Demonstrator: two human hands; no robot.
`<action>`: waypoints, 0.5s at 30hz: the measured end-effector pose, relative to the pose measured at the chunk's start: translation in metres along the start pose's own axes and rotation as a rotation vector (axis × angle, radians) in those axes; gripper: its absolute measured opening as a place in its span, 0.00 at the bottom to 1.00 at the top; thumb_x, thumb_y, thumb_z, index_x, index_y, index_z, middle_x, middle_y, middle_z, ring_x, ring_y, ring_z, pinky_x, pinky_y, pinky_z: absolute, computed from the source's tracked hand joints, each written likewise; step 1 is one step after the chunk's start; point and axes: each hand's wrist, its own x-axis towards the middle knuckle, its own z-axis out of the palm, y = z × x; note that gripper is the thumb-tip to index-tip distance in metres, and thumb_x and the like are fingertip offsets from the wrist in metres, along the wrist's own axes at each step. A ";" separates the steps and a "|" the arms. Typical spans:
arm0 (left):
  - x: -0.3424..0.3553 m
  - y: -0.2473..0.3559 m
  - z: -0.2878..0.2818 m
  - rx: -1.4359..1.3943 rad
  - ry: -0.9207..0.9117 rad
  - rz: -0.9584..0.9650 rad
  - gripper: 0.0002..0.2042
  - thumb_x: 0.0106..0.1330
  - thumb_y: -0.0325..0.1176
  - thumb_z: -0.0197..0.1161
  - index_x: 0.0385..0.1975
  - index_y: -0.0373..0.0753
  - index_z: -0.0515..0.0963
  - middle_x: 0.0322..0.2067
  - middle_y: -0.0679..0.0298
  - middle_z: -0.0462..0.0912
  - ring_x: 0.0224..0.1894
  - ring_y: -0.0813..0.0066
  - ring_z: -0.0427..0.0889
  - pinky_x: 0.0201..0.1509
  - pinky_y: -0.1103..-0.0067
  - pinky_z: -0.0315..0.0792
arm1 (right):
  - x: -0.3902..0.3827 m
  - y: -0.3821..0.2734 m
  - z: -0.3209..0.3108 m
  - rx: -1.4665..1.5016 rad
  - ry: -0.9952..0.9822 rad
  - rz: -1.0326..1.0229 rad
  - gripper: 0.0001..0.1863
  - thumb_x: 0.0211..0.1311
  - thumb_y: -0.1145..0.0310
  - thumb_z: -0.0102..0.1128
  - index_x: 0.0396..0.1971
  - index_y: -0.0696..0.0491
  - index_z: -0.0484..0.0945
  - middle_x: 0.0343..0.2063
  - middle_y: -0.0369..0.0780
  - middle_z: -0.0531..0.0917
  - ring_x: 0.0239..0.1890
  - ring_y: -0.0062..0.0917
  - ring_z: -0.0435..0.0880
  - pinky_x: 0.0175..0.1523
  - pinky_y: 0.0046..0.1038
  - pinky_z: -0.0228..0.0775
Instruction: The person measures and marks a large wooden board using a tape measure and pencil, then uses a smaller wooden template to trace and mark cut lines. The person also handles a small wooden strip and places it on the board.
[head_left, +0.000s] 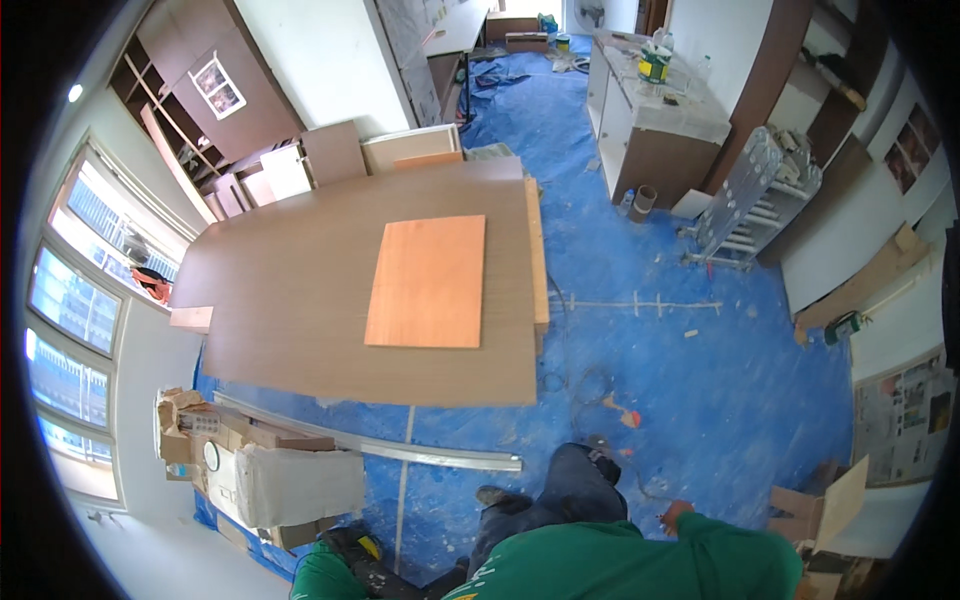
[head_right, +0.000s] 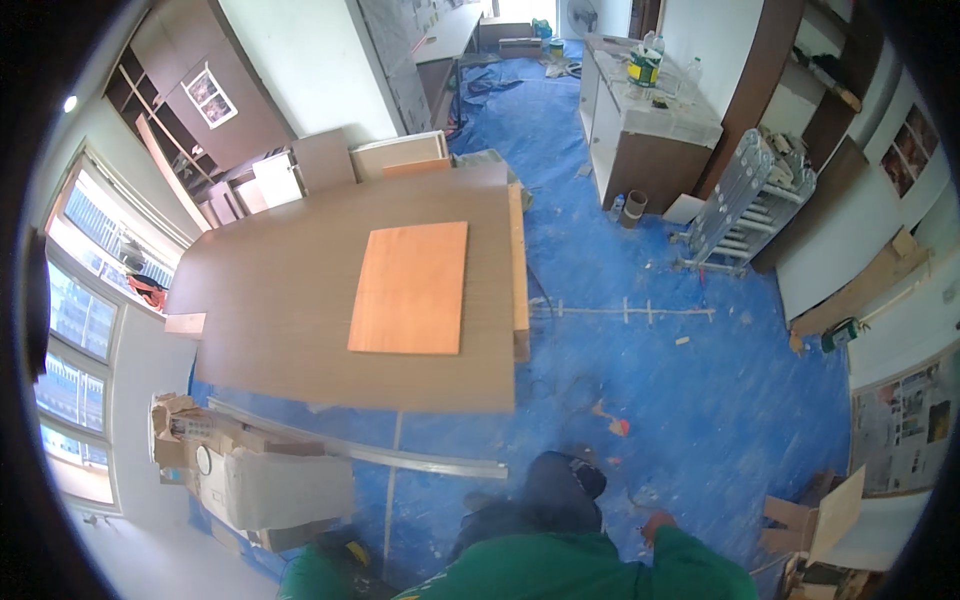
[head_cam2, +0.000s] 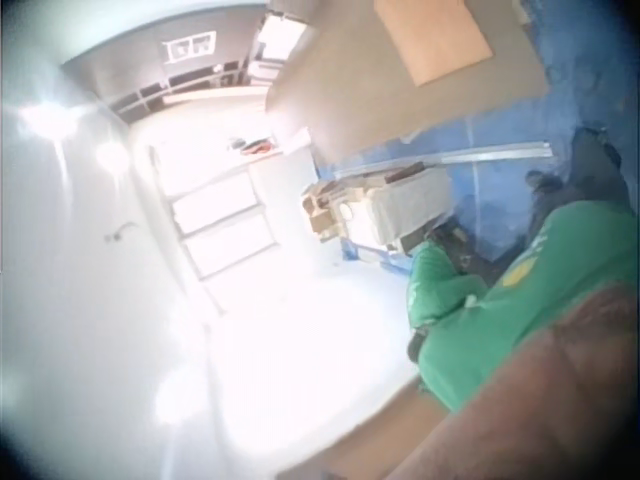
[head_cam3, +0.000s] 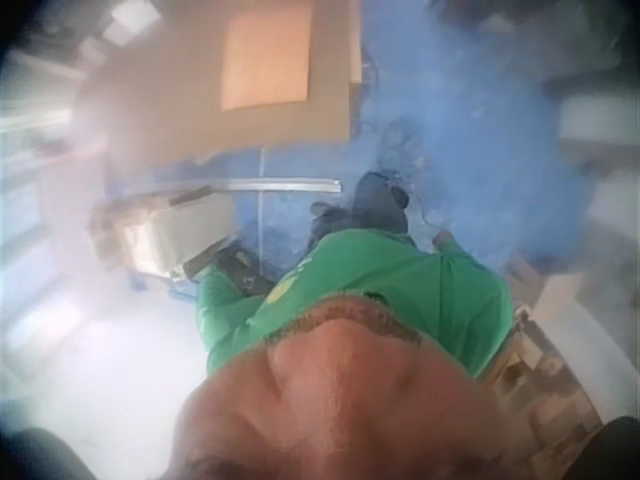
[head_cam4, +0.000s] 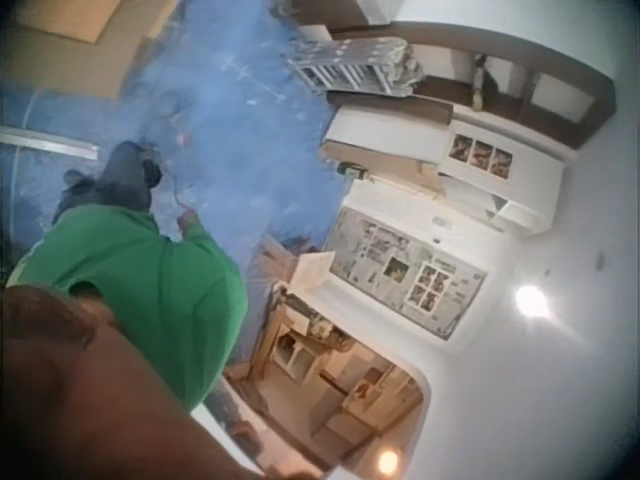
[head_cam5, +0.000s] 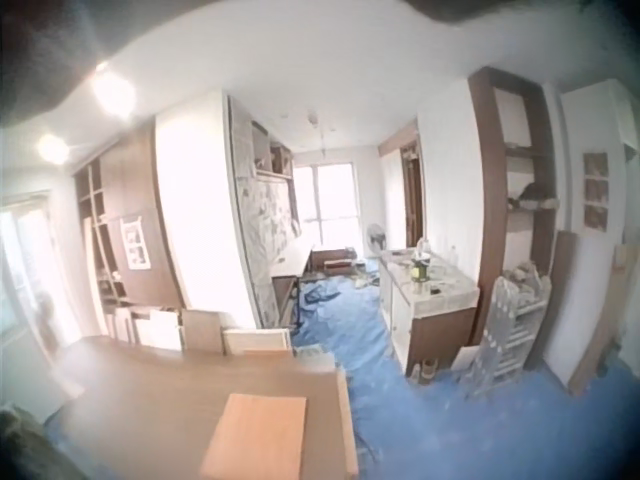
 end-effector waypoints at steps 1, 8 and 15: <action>-0.003 0.016 0.027 -0.006 -0.020 0.007 0.12 0.72 0.44 0.62 0.37 0.41 0.84 0.32 0.55 0.86 0.36 0.53 0.88 0.39 0.57 0.77 | 0.001 0.019 -0.010 0.087 0.049 0.024 0.25 0.77 0.44 0.62 0.53 0.51 0.90 0.45 0.43 0.92 0.45 0.42 0.91 0.50 0.44 0.85; -0.007 0.137 0.191 0.151 -0.046 0.118 0.16 0.73 0.47 0.60 0.40 0.41 0.86 0.39 0.51 0.88 0.42 0.48 0.89 0.47 0.55 0.79 | -0.015 0.129 -0.119 -0.074 0.251 0.051 0.33 0.73 0.38 0.61 0.57 0.54 0.88 0.51 0.46 0.91 0.51 0.45 0.91 0.56 0.47 0.83; -0.041 0.219 0.278 0.529 0.016 0.173 0.20 0.73 0.51 0.59 0.44 0.41 0.89 0.45 0.46 0.90 0.48 0.43 0.89 0.55 0.53 0.80 | 0.055 0.231 -0.330 1.390 0.390 -0.070 0.55 0.68 0.36 0.67 0.78 0.65 0.60 0.60 0.59 0.83 0.58 0.51 0.84 0.60 0.51 0.80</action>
